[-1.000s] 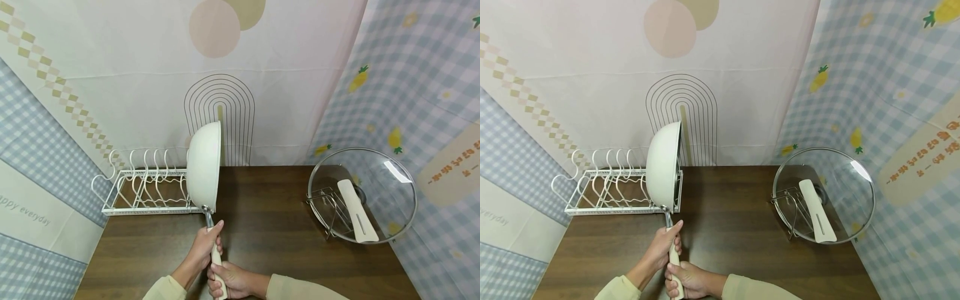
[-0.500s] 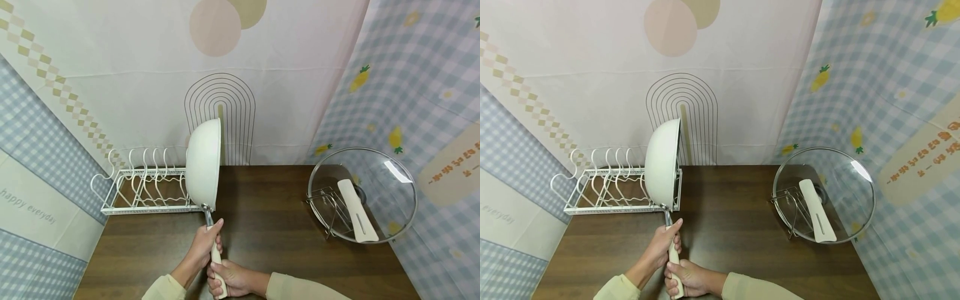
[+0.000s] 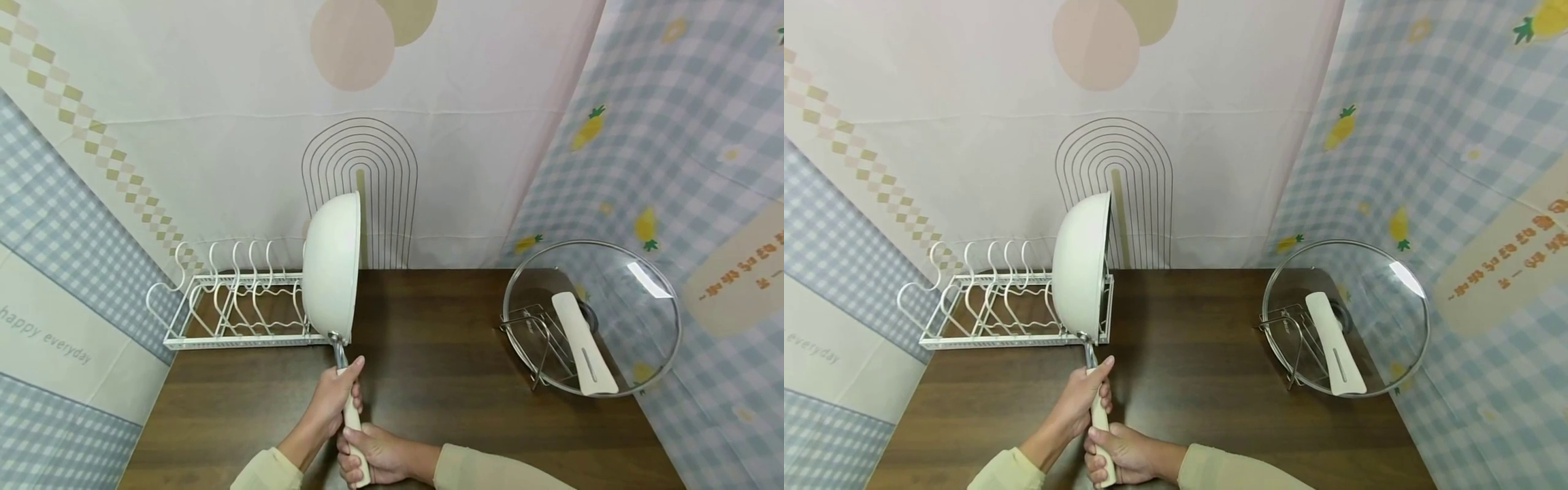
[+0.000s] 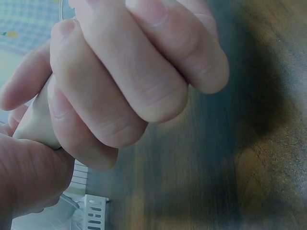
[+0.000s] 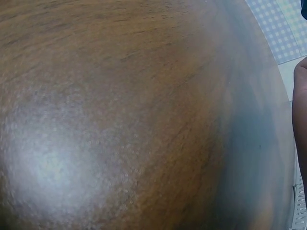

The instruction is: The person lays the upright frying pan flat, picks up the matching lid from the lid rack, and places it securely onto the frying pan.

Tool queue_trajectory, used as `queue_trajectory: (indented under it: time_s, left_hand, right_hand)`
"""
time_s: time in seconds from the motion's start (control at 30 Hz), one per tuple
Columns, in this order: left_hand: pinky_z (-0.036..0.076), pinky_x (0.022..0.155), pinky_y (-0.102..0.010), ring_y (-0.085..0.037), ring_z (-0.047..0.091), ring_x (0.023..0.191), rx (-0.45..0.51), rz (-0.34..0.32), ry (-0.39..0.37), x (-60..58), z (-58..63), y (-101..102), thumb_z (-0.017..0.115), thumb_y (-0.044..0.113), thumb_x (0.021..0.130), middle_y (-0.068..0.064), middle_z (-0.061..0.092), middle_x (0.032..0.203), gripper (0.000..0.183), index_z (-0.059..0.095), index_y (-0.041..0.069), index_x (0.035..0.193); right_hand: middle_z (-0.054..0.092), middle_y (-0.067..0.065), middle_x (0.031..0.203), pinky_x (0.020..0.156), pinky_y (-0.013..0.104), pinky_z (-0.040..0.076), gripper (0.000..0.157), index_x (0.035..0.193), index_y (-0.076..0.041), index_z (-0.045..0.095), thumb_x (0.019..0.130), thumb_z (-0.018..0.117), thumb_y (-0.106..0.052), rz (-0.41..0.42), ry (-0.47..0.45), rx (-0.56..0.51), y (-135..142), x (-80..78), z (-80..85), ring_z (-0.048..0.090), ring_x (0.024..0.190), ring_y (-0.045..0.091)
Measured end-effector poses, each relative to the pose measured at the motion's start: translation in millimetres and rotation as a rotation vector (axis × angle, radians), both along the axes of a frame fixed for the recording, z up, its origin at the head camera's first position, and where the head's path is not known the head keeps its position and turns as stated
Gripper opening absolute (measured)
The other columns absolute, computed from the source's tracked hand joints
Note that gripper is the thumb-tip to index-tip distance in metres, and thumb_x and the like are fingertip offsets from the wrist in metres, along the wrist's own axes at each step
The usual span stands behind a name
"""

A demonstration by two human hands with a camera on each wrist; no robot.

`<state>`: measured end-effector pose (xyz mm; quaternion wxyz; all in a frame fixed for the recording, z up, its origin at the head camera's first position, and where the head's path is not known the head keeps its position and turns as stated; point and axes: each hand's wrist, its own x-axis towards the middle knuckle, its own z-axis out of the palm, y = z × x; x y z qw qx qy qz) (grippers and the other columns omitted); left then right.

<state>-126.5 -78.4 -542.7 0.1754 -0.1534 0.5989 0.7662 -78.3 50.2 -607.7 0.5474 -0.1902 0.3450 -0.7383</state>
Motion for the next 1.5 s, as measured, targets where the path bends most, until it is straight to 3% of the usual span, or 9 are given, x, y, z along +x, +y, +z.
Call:
queue_trajectory:
  time_s: [0.63, 1.5]
  left_hand:
    - [0.044, 0.042, -0.027, -0.01, 0.043, 0.038, 0.021, -0.006, 0.008, 1.2, -0.5, -1, 0.067, 0.047, 0.086, 0.006, 0.043, 0.045, 0.046, 0.045, 0.015, 0.062]
    - [0.043, 0.042, -0.027, -0.011, 0.042, 0.038, 0.027, 0.004, 0.034, 1.5, 9.7, -1, 0.067, 0.046, 0.087, 0.005, 0.043, 0.045, 0.048, 0.045, 0.014, 0.058]
  right_hand:
    - [0.04, -0.012, 0.065, 0.061, 0.021, 0.041, 0.036, 0.083, -0.022, 0.042, 0.1, 0.03, -0.051, 0.004, 0.004, -0.001, 0, 0.1, 2.2, 0.04, 0.057, 0.003]
    - [0.043, -0.013, 0.065, 0.062, 0.021, 0.043, 0.036, 0.083, -0.023, 0.043, 0.1, 0.029, -0.052, -0.003, 0.04, 0.008, 0, -2.0, 9.1, 0.043, 0.057, 0.002]
